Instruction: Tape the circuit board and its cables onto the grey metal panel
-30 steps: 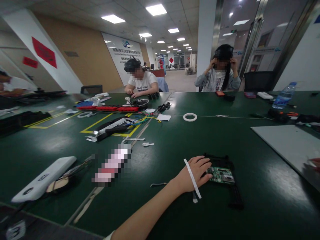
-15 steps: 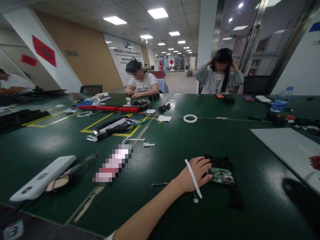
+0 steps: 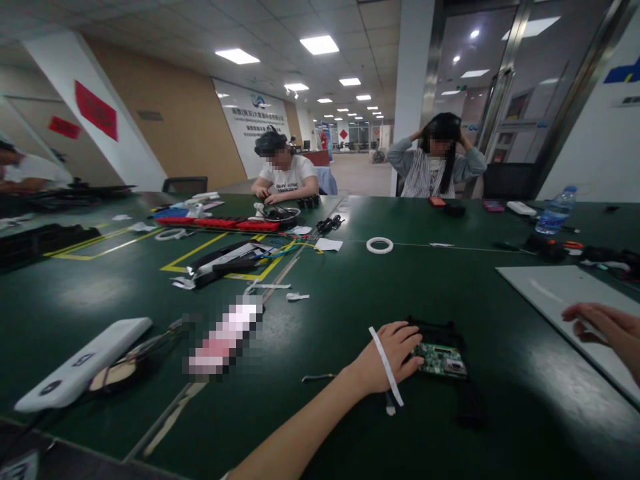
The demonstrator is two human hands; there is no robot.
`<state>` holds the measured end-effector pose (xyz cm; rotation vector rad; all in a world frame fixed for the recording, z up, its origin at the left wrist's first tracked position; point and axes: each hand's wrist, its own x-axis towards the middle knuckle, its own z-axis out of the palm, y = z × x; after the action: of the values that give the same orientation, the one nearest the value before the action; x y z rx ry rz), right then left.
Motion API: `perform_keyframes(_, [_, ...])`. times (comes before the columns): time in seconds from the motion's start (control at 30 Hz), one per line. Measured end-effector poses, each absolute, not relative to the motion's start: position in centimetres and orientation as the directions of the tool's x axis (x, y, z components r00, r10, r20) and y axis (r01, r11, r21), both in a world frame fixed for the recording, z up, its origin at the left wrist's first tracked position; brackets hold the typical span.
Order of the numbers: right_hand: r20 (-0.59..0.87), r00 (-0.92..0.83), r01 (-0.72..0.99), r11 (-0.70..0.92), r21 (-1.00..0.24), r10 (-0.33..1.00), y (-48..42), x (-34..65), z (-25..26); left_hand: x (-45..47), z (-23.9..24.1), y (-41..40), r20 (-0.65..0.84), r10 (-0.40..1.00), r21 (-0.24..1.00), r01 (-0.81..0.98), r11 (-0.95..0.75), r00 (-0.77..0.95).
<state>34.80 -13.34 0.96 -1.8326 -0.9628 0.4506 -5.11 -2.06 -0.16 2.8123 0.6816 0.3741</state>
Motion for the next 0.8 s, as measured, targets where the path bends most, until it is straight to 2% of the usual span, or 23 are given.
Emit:
perform_keyframes(0.1, [0.126, 0.423, 0.289, -0.002, -0.957, 0.897, -12.4, 27.4, 3.6, -5.0, -0.2, -2.1, 0.193, 0.468, 0.27, 0.412, -0.87, 0.862])
perform_keyframes(0.2, [0.109, 0.149, 0.087, 0.096, -0.992, 0.983, -11.2, 20.5, 4.5, -4.8, -0.2, -2.1, 0.2, 0.465, 0.275, 0.406, -0.872, 0.863])
perform_keyframes(0.3, [0.023, -0.12, -0.056, 0.016, -0.998, 0.993, -10.3, 15.3, 3.3, -4.8, -0.5, -2.0, 0.219, 0.452, 0.286, 0.386, -0.877, 0.865])
perform_keyframes(0.4, [-0.081, -0.298, -0.058, -0.102, -0.993, 0.951, -9.7, 12.4, 1.3, -5.0, -0.8, -1.7, 0.229, 0.416, 0.299, 0.343, -0.891, 0.88])
perform_keyframes(0.53, [-0.21, -0.394, 0.024, -0.219, -0.975, 0.895, -9.4, 11.6, -0.7, -5.2, -1.2, -1.3, 0.22, 0.359, 0.285, 0.292, -0.913, 0.907])
perform_keyframes(0.67, [-0.166, -0.38, -0.01, -0.183, -0.983, 0.91, -9.4, 11.8, -1.4, -5.1, -1.6, -1.1, 0.214, 0.36, 0.289, 0.293, -0.911, 0.908])
perform_keyframes(0.8, [-0.122, -0.375, 0.046, -0.113, -0.993, 0.919, -9.4, 11.5, -1.6, -5.1, -1.9, -0.8, 0.205, 0.37, 0.305, 0.299, -0.904, 0.906])
